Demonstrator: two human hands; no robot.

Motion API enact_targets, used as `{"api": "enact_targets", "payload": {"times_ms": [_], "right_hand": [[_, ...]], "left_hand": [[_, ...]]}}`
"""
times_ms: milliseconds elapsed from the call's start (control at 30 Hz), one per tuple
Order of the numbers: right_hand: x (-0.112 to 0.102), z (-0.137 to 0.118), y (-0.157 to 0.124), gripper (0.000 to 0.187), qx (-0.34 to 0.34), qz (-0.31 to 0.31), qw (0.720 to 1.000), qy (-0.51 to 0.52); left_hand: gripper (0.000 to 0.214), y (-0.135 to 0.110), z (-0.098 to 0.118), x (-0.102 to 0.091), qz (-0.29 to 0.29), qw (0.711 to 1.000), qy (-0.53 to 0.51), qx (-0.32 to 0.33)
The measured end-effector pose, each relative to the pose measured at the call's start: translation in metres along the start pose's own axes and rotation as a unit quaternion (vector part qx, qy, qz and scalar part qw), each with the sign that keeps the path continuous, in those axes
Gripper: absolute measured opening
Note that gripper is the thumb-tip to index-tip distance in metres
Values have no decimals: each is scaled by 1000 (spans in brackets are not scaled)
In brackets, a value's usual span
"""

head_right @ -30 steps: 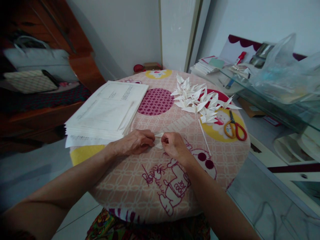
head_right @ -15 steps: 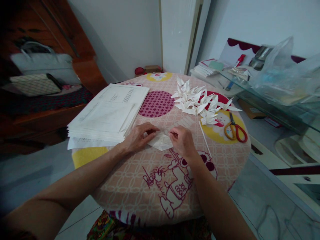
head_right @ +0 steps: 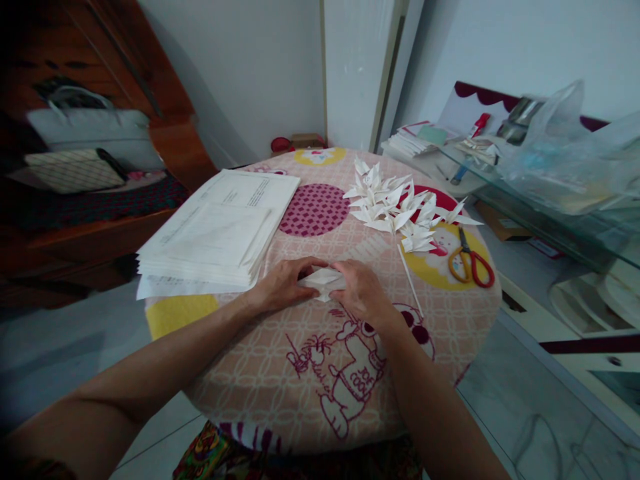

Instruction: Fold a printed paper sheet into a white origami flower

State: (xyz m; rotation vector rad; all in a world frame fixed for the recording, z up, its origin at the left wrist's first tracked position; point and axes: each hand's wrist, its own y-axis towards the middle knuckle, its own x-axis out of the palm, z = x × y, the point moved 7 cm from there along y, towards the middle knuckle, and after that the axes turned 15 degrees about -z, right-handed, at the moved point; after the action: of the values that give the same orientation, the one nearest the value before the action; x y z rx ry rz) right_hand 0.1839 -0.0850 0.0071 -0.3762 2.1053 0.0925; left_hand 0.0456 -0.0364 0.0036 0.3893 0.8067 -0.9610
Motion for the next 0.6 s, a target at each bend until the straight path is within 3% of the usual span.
{"api": "enact_targets", "payload": {"times_ms": [167,333,600], "right_hand": [[-1,9,-3,9,64,-53,993,88],[2,12,-5,19,69,-83,970,218],[9,11,-3,24,60,-109,959,253]], "left_hand": [[24,1,-5,2,-53,993,-105,7],[35,0,-6,3,-117,972,-203,34],[38,3,-9,9,-110,967,-229,34]]}}
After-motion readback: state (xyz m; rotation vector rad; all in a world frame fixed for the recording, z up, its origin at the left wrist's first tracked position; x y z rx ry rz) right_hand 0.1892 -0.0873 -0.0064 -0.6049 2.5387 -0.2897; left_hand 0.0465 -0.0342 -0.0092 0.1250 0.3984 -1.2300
